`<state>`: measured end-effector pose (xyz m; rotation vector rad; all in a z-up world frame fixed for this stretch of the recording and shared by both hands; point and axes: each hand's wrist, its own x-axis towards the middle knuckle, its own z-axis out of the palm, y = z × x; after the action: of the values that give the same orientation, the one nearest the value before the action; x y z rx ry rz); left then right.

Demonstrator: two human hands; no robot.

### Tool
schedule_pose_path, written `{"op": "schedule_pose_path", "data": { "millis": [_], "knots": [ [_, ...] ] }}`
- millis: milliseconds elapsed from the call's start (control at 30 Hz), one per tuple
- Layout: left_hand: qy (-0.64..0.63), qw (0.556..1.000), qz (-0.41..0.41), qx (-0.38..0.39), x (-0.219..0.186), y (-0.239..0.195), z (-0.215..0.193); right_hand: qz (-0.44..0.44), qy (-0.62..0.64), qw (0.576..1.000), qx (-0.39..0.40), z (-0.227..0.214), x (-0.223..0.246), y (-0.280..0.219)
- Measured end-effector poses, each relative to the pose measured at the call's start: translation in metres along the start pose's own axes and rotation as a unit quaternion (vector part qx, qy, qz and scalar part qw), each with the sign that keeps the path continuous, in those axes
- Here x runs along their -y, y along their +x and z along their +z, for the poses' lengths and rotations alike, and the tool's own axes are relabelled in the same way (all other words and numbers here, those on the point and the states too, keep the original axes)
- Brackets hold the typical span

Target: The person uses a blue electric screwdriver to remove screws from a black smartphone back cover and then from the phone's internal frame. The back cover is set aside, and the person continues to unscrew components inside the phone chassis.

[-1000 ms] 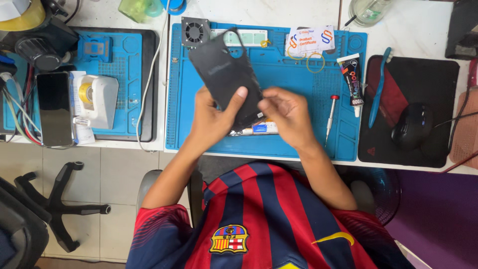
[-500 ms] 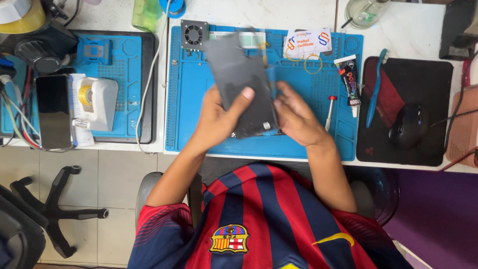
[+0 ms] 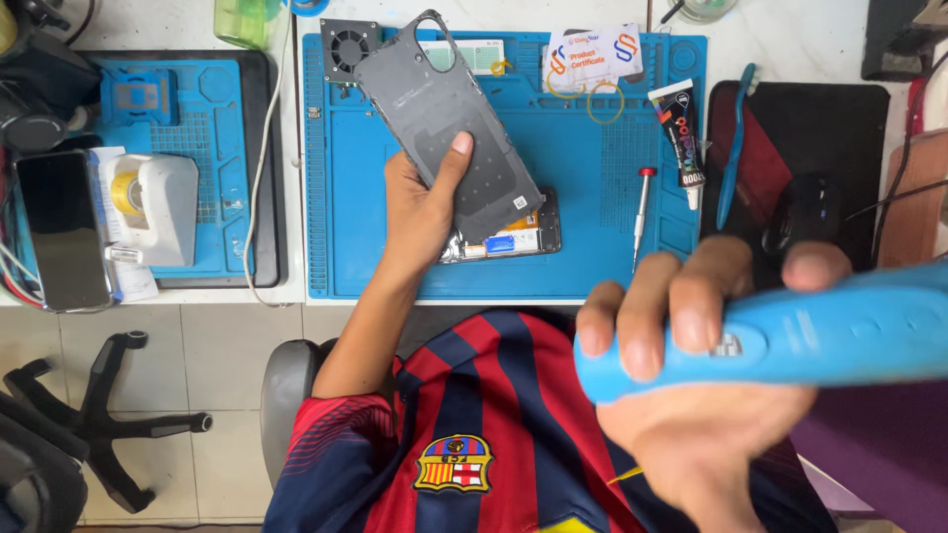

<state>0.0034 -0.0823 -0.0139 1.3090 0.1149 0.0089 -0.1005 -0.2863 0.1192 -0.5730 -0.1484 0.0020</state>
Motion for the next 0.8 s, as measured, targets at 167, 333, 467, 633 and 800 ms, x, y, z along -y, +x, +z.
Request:
{"op": "schedule_pose_path", "data": {
  "millis": [167, 333, 467, 633, 800],
  "knots": [
    [0.023, 1.000, 0.010, -0.013, 0.006, 0.001, -0.003, 0.050, 0.058, 0.997, -0.012, 0.019, 0.008, 0.002],
    [0.000, 1.000, 0.007, -0.010, 0.005, 0.000, -0.006, 0.064, 0.042, 0.997, -0.003, 0.025, 0.018, 0.011],
    [0.011, 1.000, 0.016, -0.015, 0.003, 0.001, -0.005, 0.074, 0.042, 0.996, -0.034, 0.029, 0.017, 0.015],
    [0.003, 0.999, 0.047, 0.002, 0.001, 0.000, -0.002, 0.024, -0.124, 0.992, -0.031, 0.007, -0.008, 0.038],
    [-0.064, 0.995, 0.075, -0.016, -0.007, 0.004, -0.001, 0.012, -0.295, 0.955, 0.026, -0.046, -0.032, 0.062]
  ]
}}
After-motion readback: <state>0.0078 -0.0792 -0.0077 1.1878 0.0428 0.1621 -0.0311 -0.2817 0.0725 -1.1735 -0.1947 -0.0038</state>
